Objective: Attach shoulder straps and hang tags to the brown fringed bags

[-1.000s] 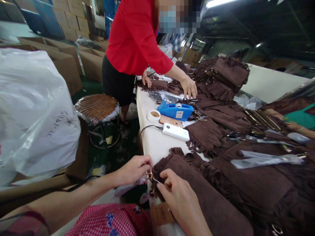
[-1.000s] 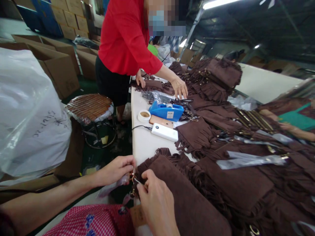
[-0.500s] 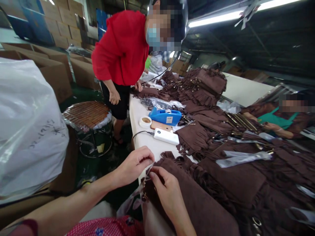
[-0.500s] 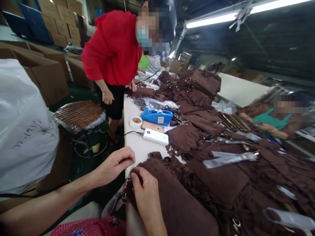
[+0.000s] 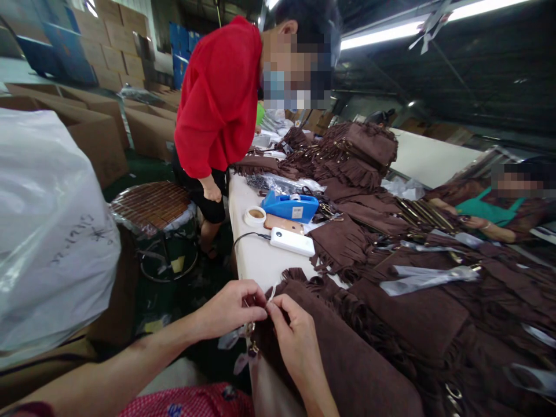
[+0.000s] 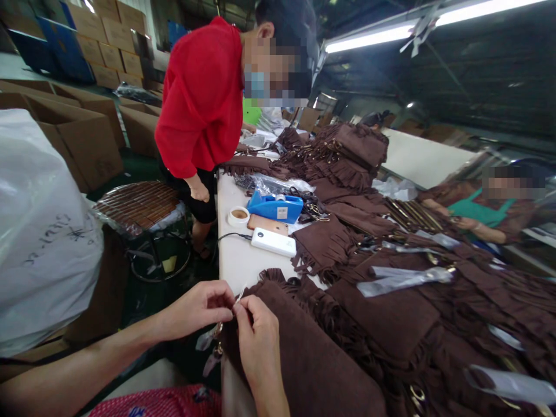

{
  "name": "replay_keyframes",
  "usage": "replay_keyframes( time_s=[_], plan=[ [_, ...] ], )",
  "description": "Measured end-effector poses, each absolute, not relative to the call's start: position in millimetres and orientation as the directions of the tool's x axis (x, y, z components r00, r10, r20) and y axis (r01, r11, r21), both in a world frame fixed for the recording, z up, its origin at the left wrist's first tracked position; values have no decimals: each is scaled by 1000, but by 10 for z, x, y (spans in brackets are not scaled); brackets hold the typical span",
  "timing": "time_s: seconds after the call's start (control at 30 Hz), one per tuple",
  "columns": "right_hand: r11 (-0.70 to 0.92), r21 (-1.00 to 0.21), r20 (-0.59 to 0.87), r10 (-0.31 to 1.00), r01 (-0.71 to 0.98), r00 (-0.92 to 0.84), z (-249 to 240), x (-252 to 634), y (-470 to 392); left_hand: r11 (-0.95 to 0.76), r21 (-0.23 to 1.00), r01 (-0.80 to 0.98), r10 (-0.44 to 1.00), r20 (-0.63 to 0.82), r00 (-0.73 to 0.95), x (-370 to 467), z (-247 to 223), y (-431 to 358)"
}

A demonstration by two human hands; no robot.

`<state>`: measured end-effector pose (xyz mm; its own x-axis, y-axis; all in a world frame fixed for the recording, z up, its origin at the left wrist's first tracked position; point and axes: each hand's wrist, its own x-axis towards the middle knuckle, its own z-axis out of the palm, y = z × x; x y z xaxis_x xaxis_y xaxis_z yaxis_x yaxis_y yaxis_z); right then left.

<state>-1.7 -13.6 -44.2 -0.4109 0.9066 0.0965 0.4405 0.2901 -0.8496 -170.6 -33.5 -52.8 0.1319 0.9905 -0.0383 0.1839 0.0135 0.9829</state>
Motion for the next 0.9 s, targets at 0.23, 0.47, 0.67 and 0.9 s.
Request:
replay_keyframes(
  time_s=[0.23,0.47,0.67,0.9],
  plan=[
    [365,-782,177,907,505,-381,-533,-22,-139,-41,973,227,998,28,59,-1672,-564,-389],
    [392,-740,197,903,546,-382,-549,-30,-146,123,992,-14,990,-122,75,-1729,-626,-337],
    [312,-730,87,925,608,-371,-542,-35,-128,195,889,-415,978,-146,147,-1717,-650,-349],
    [-113,-979,-167,919,168,-357,-432,60,-101,336,711,-617,932,-159,324,-1709,-709,-334]
  ],
)
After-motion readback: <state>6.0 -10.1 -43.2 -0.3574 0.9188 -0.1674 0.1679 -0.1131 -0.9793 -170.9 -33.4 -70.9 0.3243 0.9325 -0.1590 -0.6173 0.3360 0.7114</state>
